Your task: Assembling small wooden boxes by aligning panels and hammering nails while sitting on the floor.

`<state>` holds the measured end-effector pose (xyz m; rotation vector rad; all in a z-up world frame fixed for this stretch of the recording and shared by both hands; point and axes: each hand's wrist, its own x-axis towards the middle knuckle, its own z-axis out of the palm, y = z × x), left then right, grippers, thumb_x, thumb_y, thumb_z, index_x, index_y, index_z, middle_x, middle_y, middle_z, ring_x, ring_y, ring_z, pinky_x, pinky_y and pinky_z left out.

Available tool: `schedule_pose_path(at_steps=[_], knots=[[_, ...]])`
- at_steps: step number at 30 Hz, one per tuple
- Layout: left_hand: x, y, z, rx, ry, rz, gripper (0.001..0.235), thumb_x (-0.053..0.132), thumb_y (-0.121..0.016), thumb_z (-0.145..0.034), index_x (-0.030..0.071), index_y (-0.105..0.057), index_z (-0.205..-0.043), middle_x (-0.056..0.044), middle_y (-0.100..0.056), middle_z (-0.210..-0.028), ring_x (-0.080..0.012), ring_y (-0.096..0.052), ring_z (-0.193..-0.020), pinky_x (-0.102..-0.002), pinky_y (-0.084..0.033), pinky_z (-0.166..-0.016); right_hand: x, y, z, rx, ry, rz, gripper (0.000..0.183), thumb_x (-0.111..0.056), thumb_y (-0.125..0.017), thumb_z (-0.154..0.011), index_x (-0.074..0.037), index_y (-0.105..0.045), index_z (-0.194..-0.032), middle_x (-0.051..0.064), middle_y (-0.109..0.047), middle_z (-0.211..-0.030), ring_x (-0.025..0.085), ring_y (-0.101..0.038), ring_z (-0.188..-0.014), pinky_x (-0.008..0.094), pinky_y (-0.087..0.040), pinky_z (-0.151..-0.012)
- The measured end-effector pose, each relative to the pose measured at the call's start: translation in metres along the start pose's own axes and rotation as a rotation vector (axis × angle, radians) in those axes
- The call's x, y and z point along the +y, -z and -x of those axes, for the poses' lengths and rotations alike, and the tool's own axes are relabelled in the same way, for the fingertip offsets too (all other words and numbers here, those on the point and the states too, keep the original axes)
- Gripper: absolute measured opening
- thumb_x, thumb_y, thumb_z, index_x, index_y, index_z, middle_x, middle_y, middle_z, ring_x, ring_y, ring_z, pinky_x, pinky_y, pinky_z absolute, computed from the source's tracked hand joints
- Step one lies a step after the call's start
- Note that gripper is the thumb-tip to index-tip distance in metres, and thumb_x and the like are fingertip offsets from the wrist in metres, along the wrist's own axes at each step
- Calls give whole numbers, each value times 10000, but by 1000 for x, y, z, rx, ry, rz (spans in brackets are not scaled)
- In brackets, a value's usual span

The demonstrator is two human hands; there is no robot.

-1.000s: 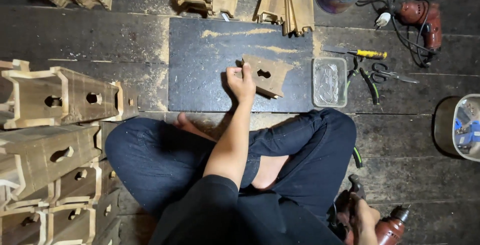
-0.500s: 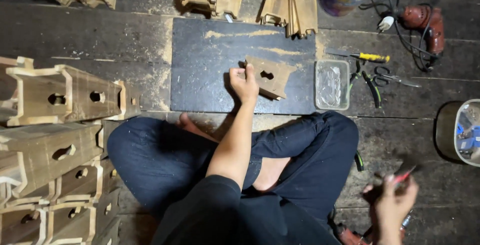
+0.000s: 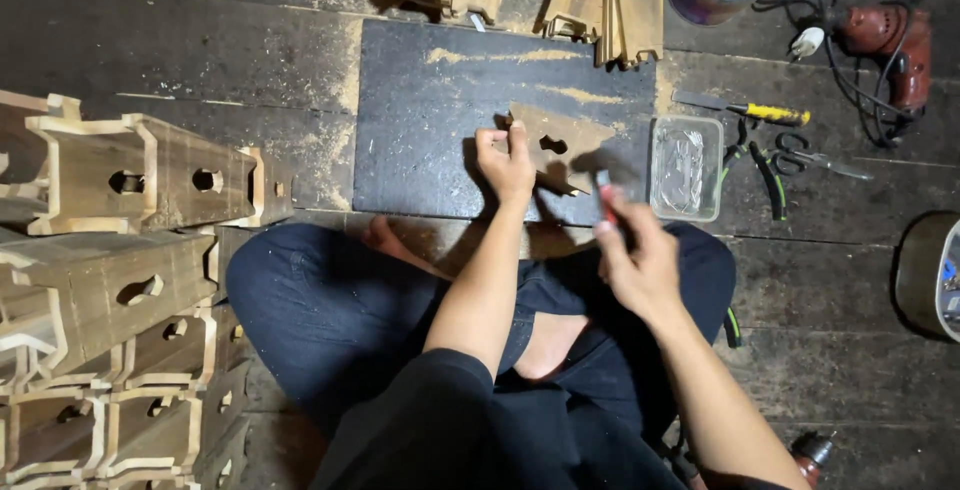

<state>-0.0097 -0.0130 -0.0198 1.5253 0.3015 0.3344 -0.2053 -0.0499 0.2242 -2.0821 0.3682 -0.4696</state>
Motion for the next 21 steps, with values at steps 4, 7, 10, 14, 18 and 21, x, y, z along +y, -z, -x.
schedule_pose_path(at_steps=[4,7,10,14,18,21], knots=[[-11,0,-1,-12,-26,28,295,277,-821,-883,105,-581,-875,-135,-667,-843,-297,-688,-884,-400,-509,-880,-9,5,-3,-96,-120,187,234,-174,-692,-968,-128,-740,-1193,89,-619,-442,315,-699,-495,423,-484,-514],[-11,0,4,-12,-32,1,285,270,-819,-883,114,-580,-882,-123,-672,-856,-305,-695,-899,-401,-510,-886,-4,7,1,64,77,20,266,-28,-675,-986,-15,-692,-1252,89,-632,-473,210,-648,-411,311,-475,-447],[-11,2,5,-3,-46,-7,277,270,-825,-879,121,-592,-878,-113,-679,-848,-310,-707,-901,-402,-517,-877,16,3,7,123,172,-45,252,-13,-681,-985,35,-663,-1232,102,-656,-496,220,-652,-385,307,-491,-413],[-6,1,2,-15,-45,36,287,275,-824,-894,106,-593,-888,-127,-671,-856,-295,-693,-901,-397,-511,-895,12,-9,3,14,-71,43,183,-64,-673,-978,-42,-735,-1148,130,-628,-490,250,-676,-428,321,-459,-391],[-8,3,0,-24,-59,9,290,276,-826,-885,112,-587,-879,-115,-659,-829,-297,-695,-863,-401,-513,-871,3,1,5,178,180,-94,265,7,-621,-1023,58,-644,-1282,96,-609,-463,211,-631,-388,302,-453,-412],[-9,1,4,-7,-30,12,285,275,-837,-875,141,-586,-882,-104,-668,-820,-279,-699,-871,-374,-516,-874,41,-10,6,-30,-92,132,102,-132,-671,-993,-119,-737,-1069,84,-609,-442,272,-685,-464,339,-444,-444]])
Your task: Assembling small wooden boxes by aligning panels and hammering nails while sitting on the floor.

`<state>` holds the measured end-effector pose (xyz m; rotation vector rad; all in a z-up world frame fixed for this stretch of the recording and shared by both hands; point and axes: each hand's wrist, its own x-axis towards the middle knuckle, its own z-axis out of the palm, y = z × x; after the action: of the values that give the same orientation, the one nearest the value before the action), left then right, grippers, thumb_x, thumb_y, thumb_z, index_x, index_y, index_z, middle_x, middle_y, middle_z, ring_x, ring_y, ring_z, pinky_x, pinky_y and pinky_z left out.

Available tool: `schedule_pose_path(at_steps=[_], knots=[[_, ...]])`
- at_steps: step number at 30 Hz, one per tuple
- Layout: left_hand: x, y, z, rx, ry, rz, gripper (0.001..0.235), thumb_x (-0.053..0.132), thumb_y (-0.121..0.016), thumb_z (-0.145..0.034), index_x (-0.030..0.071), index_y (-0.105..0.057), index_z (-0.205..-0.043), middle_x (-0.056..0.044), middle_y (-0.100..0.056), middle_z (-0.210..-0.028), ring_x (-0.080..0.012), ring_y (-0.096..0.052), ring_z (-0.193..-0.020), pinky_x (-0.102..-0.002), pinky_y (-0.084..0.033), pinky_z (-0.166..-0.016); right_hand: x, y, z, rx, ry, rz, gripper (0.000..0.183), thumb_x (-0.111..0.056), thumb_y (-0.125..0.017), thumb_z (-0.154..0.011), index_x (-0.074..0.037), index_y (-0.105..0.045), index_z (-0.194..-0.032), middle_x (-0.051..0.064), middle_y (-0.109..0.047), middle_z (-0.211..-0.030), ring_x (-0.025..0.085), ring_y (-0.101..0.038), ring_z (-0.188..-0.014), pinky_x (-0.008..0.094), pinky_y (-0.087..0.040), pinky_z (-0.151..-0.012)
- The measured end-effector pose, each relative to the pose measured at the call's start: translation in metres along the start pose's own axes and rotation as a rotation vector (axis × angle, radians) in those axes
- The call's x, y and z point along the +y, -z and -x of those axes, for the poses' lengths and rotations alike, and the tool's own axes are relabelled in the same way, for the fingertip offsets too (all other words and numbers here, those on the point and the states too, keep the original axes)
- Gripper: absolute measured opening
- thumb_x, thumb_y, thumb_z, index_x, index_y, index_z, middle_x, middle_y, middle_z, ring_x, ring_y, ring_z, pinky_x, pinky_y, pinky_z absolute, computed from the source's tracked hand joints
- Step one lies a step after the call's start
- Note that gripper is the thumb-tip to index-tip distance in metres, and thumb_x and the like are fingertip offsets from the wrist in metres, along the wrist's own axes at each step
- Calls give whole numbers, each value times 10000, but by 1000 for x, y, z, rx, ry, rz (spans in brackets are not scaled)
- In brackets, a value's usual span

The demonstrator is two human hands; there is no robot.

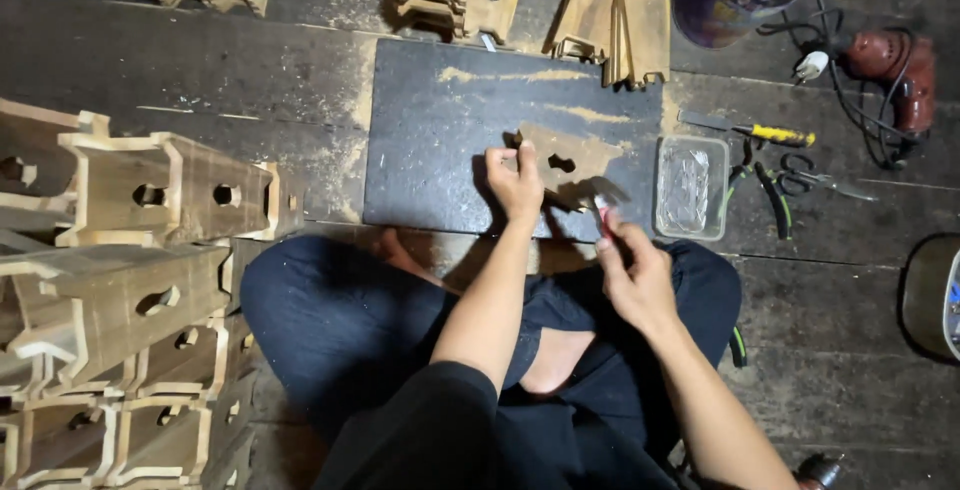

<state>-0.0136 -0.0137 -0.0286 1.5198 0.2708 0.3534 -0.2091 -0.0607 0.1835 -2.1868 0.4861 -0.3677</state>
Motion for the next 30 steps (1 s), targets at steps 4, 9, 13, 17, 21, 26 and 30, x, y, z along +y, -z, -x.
schedule_pose_path(at_steps=[4,9,13,17,21,26,30], knots=[[-8,-2,0,-9,6,6,272,240,-831,-884,114,-590,-890,-121,-662,-829,-291,-698,-867,-391,-517,-873,-39,17,-6,69,37,28,193,-102,-702,-985,-43,-759,-1160,263,-686,-699,405,-736,-646,444,-482,-511],[1,1,0,-6,-34,17,274,248,-832,-890,121,-591,-870,-104,-669,-819,-282,-694,-853,-384,-512,-881,-24,7,4,122,150,15,301,-55,-693,-982,-27,-748,-1277,223,-769,-1171,412,-711,-1119,505,-575,-909],[-16,-4,-2,-7,-54,37,293,246,-840,-891,107,-583,-877,-122,-658,-835,-285,-688,-881,-380,-506,-887,-22,13,0,41,1,-47,281,-84,-664,-1003,51,-715,-1244,270,-721,-1264,462,-640,-1217,547,-529,-1013],[-10,2,1,-8,-55,9,285,258,-842,-884,110,-598,-885,-124,-662,-827,-308,-695,-854,-392,-515,-862,-26,12,6,217,238,-16,263,-74,-719,-985,-17,-756,-1239,151,-718,-753,325,-724,-679,401,-546,-623],[-20,3,2,0,-57,34,290,253,-844,-902,96,-600,-892,-146,-664,-834,-305,-687,-840,-389,-518,-811,-25,-2,7,101,77,-16,277,-86,-696,-981,-3,-745,-1241,262,-768,-1100,500,-698,-1029,555,-559,-766],[-31,-1,11,3,-38,5,290,273,-865,-872,118,-620,-885,-107,-675,-820,-279,-700,-823,-369,-528,-801,-10,19,23,279,272,-35,167,-87,-747,-956,-27,-780,-1108,114,-687,-642,291,-692,-561,360,-500,-553],[-7,-1,-1,2,-12,-4,289,284,-849,-873,124,-608,-872,-99,-678,-820,-273,-694,-829,-372,-518,-820,6,-6,12,86,161,3,146,-69,-697,-963,-18,-761,-1084,247,-742,-790,502,-717,-784,489,-505,-557]])
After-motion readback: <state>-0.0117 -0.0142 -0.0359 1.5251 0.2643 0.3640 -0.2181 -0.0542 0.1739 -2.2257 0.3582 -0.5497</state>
